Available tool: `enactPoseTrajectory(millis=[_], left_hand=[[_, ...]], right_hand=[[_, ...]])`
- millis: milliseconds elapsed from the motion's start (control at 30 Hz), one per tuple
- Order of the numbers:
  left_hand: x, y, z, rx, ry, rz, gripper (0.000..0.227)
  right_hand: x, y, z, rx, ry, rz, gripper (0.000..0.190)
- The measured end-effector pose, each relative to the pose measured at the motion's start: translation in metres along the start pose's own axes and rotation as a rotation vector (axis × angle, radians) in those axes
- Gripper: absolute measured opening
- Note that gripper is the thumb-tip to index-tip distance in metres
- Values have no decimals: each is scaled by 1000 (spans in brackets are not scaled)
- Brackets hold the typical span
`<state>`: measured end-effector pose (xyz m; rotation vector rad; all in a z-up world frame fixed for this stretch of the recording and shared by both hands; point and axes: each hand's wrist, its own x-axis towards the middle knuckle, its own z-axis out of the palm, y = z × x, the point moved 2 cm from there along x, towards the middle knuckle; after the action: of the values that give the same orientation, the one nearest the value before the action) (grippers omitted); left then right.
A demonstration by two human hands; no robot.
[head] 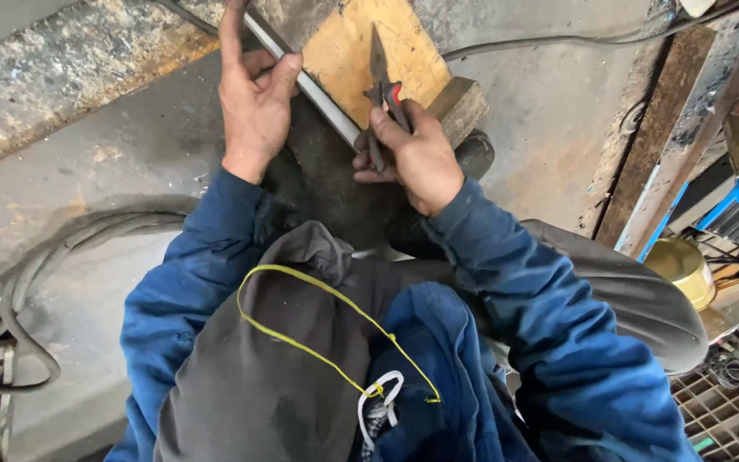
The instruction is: The person sits on the floor holding a wooden block with a white plastic strip attached. They cut and bend wire with pliers, fit the wire to the block, and file or scrape the wood and plastic surfaces while repeatedly repositioning the assembly on their lap.
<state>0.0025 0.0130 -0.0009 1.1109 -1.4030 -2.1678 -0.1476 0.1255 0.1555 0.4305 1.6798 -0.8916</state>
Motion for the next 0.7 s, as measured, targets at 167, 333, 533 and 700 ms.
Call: enactPoseTrajectory(millis=[167,333,533,700], left_hand=[[3,-3,-4,36,4,-43,78],[7,4,-5,8,-30,-73,78],[8,10,-4,3,-11,-137,80],[8,20,-2,23,-22,-110,78]], right_hand=[[15,1,-1,79,-122,17,33],[18,-4,12,17,-182,-4,30],[30,-2,20,-156,-178,-121,27],[30,-9,26,-200,-143,-167,26]])
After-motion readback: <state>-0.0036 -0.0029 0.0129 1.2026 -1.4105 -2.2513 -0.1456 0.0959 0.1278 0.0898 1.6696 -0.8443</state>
